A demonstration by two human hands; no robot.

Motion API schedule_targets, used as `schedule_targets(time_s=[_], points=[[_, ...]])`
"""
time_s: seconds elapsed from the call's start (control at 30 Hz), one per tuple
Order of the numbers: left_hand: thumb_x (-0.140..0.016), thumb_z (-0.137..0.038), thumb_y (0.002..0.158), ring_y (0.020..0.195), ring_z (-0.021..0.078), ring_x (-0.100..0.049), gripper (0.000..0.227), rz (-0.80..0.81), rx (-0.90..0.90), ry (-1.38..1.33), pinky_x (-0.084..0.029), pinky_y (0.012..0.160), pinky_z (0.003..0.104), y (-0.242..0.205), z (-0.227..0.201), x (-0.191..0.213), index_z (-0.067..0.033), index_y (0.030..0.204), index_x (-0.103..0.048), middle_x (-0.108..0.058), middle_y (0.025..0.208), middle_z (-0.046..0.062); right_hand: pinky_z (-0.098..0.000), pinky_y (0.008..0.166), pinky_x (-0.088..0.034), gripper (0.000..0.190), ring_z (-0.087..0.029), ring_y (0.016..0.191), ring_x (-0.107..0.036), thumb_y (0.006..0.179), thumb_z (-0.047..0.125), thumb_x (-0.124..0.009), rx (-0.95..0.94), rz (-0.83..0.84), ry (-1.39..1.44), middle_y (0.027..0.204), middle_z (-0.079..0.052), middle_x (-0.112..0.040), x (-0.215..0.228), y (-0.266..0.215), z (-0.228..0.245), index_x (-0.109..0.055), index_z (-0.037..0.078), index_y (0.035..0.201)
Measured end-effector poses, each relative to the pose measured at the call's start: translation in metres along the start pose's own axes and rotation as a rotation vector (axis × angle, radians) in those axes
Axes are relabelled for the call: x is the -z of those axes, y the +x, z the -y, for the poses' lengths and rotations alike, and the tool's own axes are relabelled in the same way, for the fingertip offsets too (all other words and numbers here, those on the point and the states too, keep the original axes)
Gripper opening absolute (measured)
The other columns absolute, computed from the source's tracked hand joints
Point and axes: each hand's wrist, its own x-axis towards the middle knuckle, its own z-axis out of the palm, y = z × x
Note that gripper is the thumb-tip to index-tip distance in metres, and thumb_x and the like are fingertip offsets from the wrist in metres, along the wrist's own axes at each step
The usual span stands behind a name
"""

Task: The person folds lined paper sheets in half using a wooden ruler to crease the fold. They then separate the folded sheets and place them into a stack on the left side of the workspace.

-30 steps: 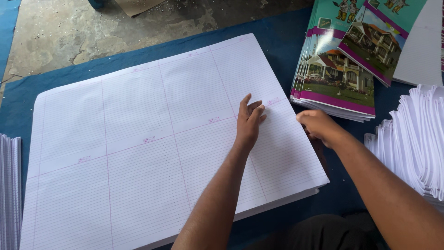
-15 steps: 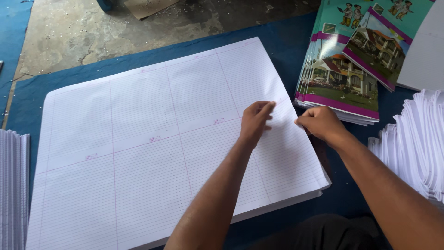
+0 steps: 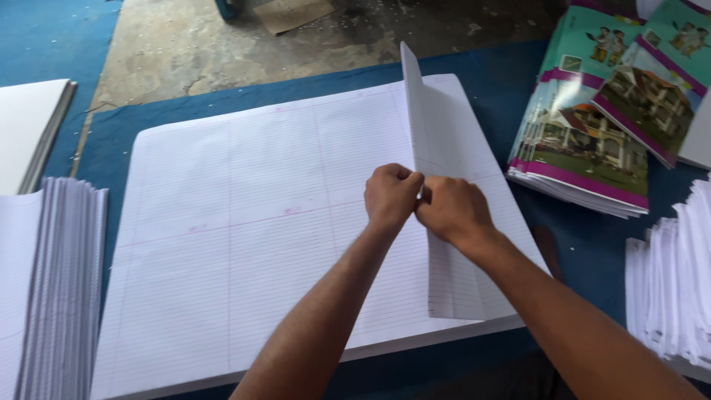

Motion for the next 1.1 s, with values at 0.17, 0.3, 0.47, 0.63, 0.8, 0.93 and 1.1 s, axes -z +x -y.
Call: schedule_targets(time_s=[0.17, 0.3, 0.47, 0.63, 0.8, 0.93, 1.1], points=[[-0.070, -0.034, 0.082, 0.078, 0.0208, -0.075, 0.029, -0.051, 0.068, 0.075, -0.060, 0.078, 0.039, 0.008, 0.038, 0.047, -0.0081, 0.091, -0.079, -0.078, 0.082, 0.009, -0.0423, 0.076, -0.060, 0.029, -0.025, 0.075, -0.075, 0.089, 0.034, -0.070, 0.050, 0.110, 0.039, 0.080, -0.012, -0.076, -0.023, -0.009, 0.043, -0.073, 0.006, 0.094], [-0.070, -0.035, 0.084, 0.085, 0.0218, -0.074, 0.030, -0.101, 0.122, 0.129, -0.059, 0.080, 0.040, 0.009, 0.076, 0.089, -0.0076, 0.094, -0.078, -0.078, 0.087, 0.010, -0.0437, 0.091, -0.054, 0.031, -0.026, 0.099, -0.070, 0.089, 0.034, -0.069, 0.115, 0.109, -0.046, 0.099, -0.013, -0.075, -0.043, -0.008, 0.057, -0.074, 0.006, 0.101], [-0.068, -0.030, 0.086, 0.088, 0.0223, -0.074, 0.027, -0.137, 0.209, 0.233, -0.059, 0.083, 0.041, 0.011, 0.123, 0.140, -0.0077, 0.097, -0.079, -0.078, 0.091, 0.010, -0.0497, 0.108, -0.045, 0.054, -0.033, 0.132, -0.048, 0.086, 0.035, -0.071, 0.152, -0.002, -0.116, 0.137, -0.020, -0.054, -0.070, -0.002, 0.050, -0.062, 0.005, 0.129], [-0.070, -0.032, 0.087, 0.092, 0.0234, -0.074, 0.027, -0.182, 0.291, 0.310, -0.057, 0.087, 0.042, 0.010, 0.166, 0.196, -0.0103, 0.100, -0.078, -0.078, 0.097, 0.009, -0.0539, 0.111, -0.042, 0.084, -0.041, 0.146, -0.033, 0.089, 0.046, -0.066, 0.016, 0.157, 0.080, 0.158, -0.025, -0.026, -0.092, 0.003, 0.056, -0.031, 0.009, 0.155], [-0.071, -0.032, 0.086, 0.094, 0.0233, -0.073, 0.024, -0.235, 0.354, 0.354, -0.058, 0.088, 0.042, 0.008, 0.198, 0.247, -0.0137, 0.099, -0.079, -0.078, 0.097, 0.007, -0.0576, 0.113, -0.039, 0.094, -0.045, 0.150, -0.023, 0.087, 0.052, -0.065, 0.025, 0.245, 0.081, 0.164, -0.025, -0.011, -0.108, 0.004, 0.082, -0.018, 0.016, 0.160], [-0.072, -0.031, 0.085, 0.093, 0.0227, -0.074, 0.022, -0.271, 0.361, 0.373, -0.058, 0.088, 0.041, 0.006, 0.218, 0.286, -0.0147, 0.098, -0.080, -0.078, 0.097, 0.007, -0.0581, 0.113, -0.038, 0.097, -0.045, 0.150, -0.022, 0.085, 0.054, -0.066, 0.034, 0.254, 0.087, 0.166, -0.024, -0.006, -0.118, 0.007, 0.102, -0.017, 0.017, 0.160], [-0.074, -0.031, 0.084, 0.093, 0.0243, -0.073, 0.022, -0.336, 0.361, 0.411, -0.057, 0.088, 0.041, 0.000, 0.240, 0.334, -0.0152, 0.097, -0.081, -0.078, 0.098, 0.008, -0.0579, 0.114, -0.038, 0.098, -0.043, 0.151, -0.022, 0.084, 0.057, -0.066, 0.061, 0.281, 0.044, 0.167, -0.022, -0.006, -0.128, 0.009, 0.122, -0.017, 0.020, 0.161]])
